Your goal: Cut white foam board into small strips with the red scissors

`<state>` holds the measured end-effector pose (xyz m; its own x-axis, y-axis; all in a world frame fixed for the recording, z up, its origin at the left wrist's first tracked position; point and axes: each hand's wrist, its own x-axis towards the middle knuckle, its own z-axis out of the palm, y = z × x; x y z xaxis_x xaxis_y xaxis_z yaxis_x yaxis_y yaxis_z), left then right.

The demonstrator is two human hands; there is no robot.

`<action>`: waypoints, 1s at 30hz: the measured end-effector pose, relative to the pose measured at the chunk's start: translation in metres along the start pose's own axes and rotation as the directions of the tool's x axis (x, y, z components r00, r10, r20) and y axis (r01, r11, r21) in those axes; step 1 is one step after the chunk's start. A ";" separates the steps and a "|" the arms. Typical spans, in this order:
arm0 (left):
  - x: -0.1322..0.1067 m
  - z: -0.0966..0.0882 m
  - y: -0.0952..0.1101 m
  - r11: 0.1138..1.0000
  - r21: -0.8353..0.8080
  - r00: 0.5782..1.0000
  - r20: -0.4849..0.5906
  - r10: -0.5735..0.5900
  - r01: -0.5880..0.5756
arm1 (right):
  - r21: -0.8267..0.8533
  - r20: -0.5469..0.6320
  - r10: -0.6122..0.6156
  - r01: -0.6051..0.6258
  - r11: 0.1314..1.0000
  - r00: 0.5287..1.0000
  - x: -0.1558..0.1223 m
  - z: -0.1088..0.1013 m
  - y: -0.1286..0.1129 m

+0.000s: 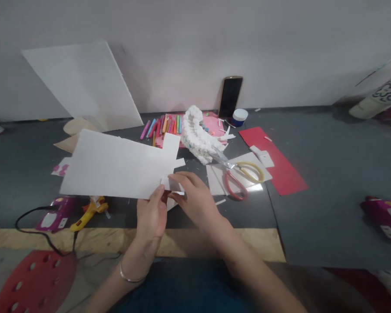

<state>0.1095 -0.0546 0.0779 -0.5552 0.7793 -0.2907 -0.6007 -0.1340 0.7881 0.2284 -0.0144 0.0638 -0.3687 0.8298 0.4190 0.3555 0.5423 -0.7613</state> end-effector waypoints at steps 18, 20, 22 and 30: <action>0.004 -0.005 0.012 1.000 -0.011 0.985 0.173 0.005 -0.003 | 0.725 0.147 0.565 -0.477 0.497 0.812 -0.004 -0.006 -0.013; 0.004 -0.006 0.011 1.000 -0.017 0.983 0.184 0.012 -0.009 | 0.729 0.140 0.570 -0.474 0.494 0.810 -0.004 -0.006 -0.013; 0.005 -0.007 0.010 1.000 -0.027 0.981 0.193 0.021 -0.016 | 0.727 0.147 0.566 -0.477 0.494 0.811 -0.004 -0.006 -0.014; 0.004 -0.006 0.012 1.000 -0.020 0.981 0.193 0.019 -0.016 | 0.734 0.164 0.567 -0.484 0.476 0.807 -0.008 -0.006 -0.012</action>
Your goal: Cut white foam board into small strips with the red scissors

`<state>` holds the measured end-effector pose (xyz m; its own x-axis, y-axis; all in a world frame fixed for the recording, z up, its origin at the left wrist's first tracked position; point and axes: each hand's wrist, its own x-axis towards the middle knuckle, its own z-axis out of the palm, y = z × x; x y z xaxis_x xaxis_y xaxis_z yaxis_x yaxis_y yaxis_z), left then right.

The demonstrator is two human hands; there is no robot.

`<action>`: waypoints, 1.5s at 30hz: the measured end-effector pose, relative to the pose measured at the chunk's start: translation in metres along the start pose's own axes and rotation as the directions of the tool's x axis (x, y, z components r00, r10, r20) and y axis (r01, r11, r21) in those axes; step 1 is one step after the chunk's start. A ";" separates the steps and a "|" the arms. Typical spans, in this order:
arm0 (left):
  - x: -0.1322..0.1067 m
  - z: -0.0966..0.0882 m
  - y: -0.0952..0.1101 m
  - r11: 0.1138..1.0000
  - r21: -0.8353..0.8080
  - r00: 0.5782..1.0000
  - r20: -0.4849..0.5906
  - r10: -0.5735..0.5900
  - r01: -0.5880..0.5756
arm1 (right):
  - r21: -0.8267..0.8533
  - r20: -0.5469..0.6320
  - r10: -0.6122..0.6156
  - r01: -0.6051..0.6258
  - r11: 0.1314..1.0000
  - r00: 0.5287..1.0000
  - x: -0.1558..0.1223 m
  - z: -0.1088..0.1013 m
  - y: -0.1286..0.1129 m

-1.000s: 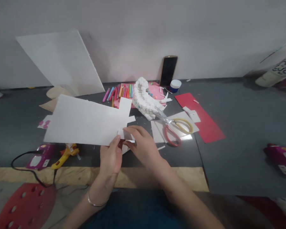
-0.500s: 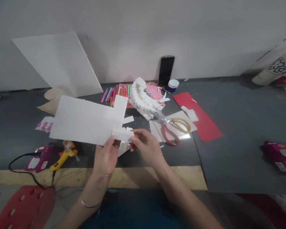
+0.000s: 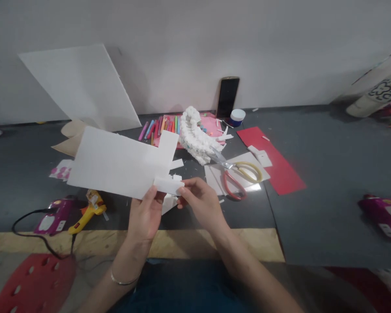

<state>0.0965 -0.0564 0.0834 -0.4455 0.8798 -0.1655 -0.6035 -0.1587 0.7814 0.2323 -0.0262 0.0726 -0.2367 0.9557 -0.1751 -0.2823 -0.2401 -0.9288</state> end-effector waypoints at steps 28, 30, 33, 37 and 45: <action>-0.005 0.000 -0.011 0.989 -0.030 0.978 -0.149 -0.146 0.143 | 0.132 -0.105 0.097 -0.083 0.988 0.990 -0.005 0.017 0.020; -0.005 -0.001 -0.011 0.990 -0.027 0.975 -0.171 -0.144 0.142 | 0.135 -0.105 0.101 -0.086 0.987 0.989 -0.005 0.018 0.020; -0.006 0.000 -0.012 0.991 -0.026 0.972 -0.194 -0.134 0.131 | 0.142 -0.111 0.109 -0.093 0.986 0.988 -0.005 0.019 0.020; -0.006 0.001 -0.011 0.992 -0.018 0.972 -0.198 -0.126 0.125 | 0.148 -0.118 0.111 -0.093 0.985 0.987 -0.005 0.020 0.020; -0.007 -0.002 -0.011 0.992 0.031 0.974 -0.193 -0.115 0.123 | 0.126 -0.124 0.107 -0.091 0.988 0.986 -0.007 0.023 0.023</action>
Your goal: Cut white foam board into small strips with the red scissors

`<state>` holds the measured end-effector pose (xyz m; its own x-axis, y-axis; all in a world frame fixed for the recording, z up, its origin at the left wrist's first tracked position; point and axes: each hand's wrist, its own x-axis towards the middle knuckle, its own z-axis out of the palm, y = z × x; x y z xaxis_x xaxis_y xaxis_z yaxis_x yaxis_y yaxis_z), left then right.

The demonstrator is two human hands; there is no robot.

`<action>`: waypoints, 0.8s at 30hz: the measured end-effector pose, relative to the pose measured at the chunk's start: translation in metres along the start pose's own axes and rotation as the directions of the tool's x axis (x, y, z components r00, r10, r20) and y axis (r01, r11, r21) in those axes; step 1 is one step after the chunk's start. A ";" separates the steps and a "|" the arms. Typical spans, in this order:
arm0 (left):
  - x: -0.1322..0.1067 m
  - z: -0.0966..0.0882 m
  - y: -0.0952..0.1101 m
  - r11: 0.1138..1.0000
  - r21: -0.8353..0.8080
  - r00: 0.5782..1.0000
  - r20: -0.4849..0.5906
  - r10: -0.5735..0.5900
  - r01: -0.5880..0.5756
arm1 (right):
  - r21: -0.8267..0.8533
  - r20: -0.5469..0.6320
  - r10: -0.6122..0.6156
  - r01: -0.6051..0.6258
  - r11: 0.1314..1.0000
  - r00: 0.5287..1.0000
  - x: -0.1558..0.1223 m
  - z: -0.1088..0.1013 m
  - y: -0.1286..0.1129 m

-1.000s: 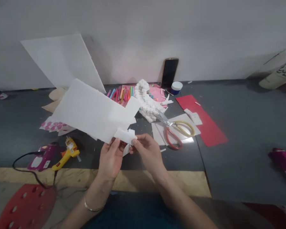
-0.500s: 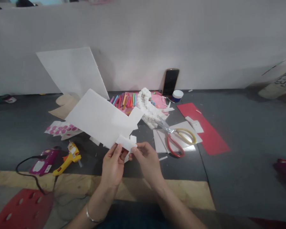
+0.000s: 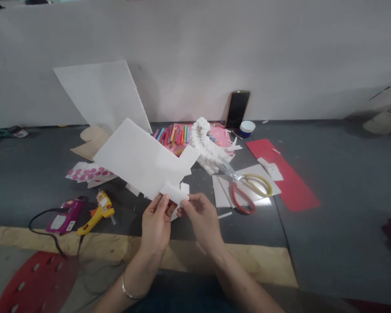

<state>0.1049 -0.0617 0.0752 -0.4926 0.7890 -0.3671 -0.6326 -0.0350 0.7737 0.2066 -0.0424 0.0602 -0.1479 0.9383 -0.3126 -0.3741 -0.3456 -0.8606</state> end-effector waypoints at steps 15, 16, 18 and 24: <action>0.001 -0.004 0.002 0.997 0.071 0.998 0.053 0.036 -0.040 | -0.004 -0.040 0.021 -0.021 1.000 0.999 -0.009 0.006 -0.007; 0.000 -0.003 0.002 0.996 0.078 0.998 0.053 0.035 -0.039 | 0.003 -0.046 0.020 -0.020 1.000 0.999 -0.009 0.006 -0.006; 0.000 -0.003 0.001 0.995 0.094 0.998 0.057 0.037 -0.042 | 0.030 -0.061 0.020 -0.018 0.999 0.998 -0.009 0.007 -0.004; 0.000 -0.004 -0.001 0.990 0.120 0.993 0.104 0.058 -0.071 | 0.128 -0.057 0.045 -0.037 0.991 0.997 -0.010 0.007 0.004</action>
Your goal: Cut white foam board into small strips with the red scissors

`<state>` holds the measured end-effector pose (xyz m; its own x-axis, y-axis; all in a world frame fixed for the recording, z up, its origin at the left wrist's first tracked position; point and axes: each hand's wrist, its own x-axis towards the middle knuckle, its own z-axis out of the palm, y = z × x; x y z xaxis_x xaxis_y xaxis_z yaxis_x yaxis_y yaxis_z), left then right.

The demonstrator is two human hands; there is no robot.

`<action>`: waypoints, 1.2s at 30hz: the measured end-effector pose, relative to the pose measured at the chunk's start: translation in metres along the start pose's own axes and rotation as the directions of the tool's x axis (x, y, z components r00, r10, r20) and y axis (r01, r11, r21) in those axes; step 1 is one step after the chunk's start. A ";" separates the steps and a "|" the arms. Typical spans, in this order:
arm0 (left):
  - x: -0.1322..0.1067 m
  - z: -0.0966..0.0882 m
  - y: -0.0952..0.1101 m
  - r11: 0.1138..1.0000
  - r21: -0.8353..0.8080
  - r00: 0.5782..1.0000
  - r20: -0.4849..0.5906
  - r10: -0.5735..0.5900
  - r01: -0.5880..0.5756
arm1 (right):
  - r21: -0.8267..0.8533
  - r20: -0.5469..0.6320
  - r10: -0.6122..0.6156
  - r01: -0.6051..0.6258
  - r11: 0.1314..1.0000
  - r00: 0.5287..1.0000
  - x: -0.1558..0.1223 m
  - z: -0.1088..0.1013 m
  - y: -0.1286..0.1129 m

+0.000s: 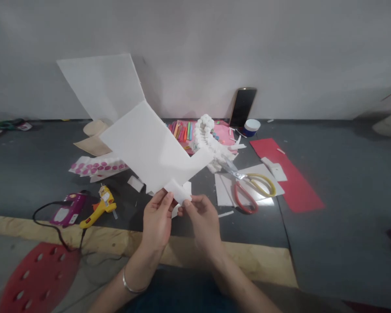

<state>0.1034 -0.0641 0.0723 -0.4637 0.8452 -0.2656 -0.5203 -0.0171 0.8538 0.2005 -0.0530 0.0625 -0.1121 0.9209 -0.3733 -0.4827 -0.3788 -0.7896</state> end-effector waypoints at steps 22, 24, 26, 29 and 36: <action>0.000 -0.003 0.000 0.998 0.058 1.000 0.003 0.015 -0.015 | -0.031 0.047 0.035 -0.034 0.999 0.998 -0.002 -0.002 0.002; 0.000 -0.003 0.000 0.998 0.060 1.000 0.002 0.013 -0.013 | -0.039 0.041 0.034 -0.033 0.999 0.999 -0.002 -0.002 0.002; -0.001 -0.002 0.001 0.998 0.055 1.000 0.005 0.013 -0.013 | -0.042 0.038 0.031 -0.029 0.999 0.999 -0.002 -0.002 0.001; -0.001 -0.001 0.002 0.999 0.047 1.000 0.000 0.010 -0.010 | -0.035 0.042 0.022 -0.021 0.999 0.999 -0.001 -0.002 0.000; 0.001 0.000 0.004 0.999 0.010 0.999 0.024 -0.049 0.048 | -0.076 0.015 -0.045 0.046 0.996 0.999 -0.003 -0.002 0.000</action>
<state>0.1012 -0.0632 0.0758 -0.4207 0.8575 -0.2960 -0.5352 0.0288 0.8442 0.2025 -0.0558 0.0623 -0.1034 0.9384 -0.3296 -0.4196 -0.3416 -0.8410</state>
